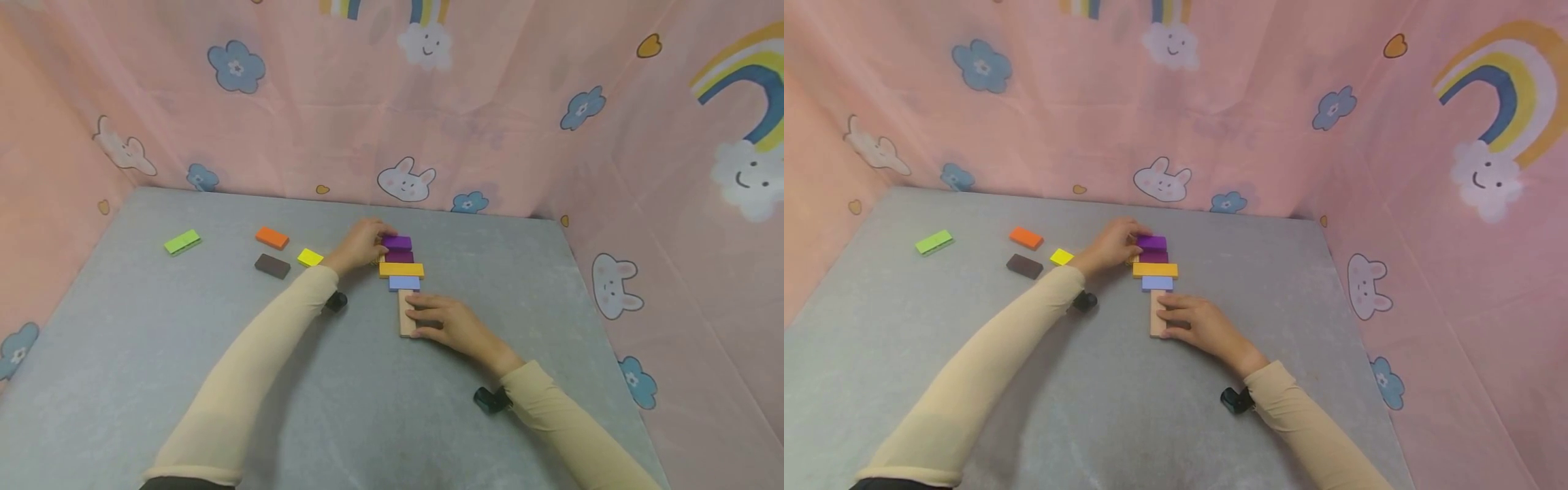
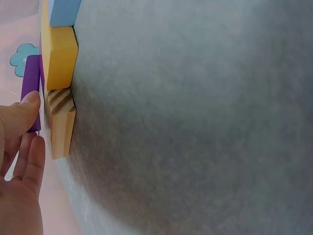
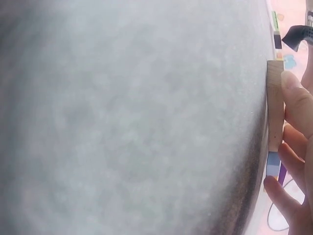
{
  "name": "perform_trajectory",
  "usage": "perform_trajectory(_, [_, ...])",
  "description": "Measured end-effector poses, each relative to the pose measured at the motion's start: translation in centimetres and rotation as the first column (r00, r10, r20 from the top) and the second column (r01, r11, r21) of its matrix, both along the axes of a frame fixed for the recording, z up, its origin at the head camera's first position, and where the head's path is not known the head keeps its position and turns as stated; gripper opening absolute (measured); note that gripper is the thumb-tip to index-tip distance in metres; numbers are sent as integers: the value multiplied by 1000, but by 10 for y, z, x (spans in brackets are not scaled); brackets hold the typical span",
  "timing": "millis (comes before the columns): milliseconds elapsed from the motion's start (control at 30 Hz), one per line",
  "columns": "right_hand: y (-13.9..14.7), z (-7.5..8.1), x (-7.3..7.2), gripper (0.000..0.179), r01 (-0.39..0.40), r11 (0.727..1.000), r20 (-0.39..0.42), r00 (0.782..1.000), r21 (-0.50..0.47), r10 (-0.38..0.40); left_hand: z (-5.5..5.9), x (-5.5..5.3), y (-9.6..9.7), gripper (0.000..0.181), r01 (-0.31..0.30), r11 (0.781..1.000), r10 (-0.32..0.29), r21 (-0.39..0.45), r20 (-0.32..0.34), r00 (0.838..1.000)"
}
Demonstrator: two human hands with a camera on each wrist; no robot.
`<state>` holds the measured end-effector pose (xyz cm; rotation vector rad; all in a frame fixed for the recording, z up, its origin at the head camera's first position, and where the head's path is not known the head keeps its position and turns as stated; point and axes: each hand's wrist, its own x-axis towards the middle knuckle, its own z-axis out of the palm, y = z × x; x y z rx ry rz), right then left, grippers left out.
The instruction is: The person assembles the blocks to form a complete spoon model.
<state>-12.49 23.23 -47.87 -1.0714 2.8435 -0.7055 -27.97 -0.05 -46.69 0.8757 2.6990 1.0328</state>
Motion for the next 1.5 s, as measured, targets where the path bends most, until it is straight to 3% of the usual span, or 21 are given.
perform_trajectory(1500, [1, -2, 0, 46, -13, 999, -37, 999, -30, 12, -6, 2, 6, 35, -52, 998, 50, 25, 71, 996])
